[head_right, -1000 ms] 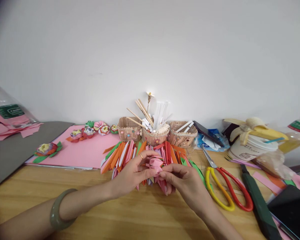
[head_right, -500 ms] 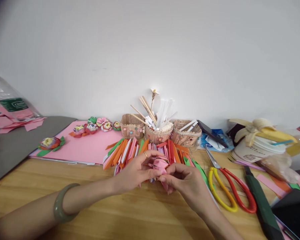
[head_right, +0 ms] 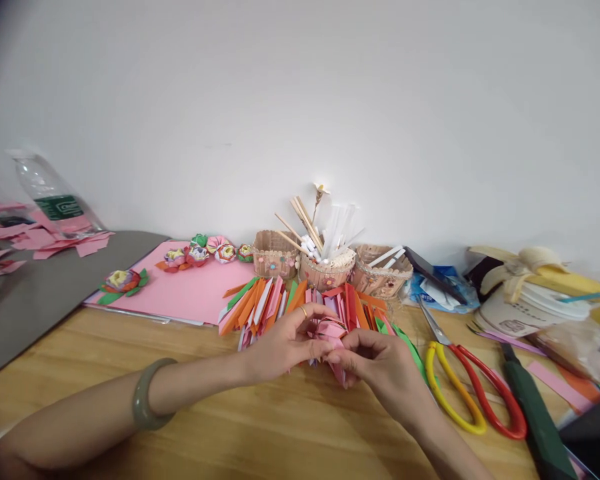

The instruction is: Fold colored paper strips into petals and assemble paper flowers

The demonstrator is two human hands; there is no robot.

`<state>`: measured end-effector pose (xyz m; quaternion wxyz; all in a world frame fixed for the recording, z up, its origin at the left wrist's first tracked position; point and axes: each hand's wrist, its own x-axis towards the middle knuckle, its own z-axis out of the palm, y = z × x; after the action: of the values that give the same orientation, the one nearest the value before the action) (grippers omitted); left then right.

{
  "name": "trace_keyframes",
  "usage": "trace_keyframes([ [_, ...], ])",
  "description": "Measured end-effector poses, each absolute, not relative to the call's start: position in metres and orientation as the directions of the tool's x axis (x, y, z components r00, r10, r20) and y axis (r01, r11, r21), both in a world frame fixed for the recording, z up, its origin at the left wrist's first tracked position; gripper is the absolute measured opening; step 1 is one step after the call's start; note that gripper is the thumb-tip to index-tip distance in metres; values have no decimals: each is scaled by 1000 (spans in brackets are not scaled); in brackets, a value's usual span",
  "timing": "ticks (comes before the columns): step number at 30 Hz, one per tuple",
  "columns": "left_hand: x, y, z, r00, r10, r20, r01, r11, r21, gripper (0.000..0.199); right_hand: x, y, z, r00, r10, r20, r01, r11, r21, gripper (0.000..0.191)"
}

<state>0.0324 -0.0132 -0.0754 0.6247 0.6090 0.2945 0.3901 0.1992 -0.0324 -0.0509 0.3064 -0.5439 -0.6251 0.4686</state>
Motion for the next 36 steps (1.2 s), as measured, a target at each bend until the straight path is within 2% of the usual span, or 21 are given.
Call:
trace_keyframes([
  [8, 33, -7, -83, 519, 849, 101, -162, -19, 987, 34, 205, -27, -55, -315, 937, -151, 345, -35, -938, 31],
  [14, 36, -11, -81, 491, 865, 104, -148, -35, 988, 28, 204, -24, -64, -292, 953, -82, 356, 29, -934, 29],
  [23, 40, -11, -76, 438, 894, 94, -217, 4, 976, 34, 208, -24, -62, -357, 934, 26, 328, 152, -933, 28],
  [30, 22, -28, -68, 445, 894, 50, -208, 49, 977, 43, 205, -31, -49, -493, 870, -17, 319, 162, -934, 33],
  [36, -6, -47, -77, 417, 909, 16, -160, 56, 985, 47, 177, -40, -61, -500, 866, -29, 271, 124, -955, 31],
])
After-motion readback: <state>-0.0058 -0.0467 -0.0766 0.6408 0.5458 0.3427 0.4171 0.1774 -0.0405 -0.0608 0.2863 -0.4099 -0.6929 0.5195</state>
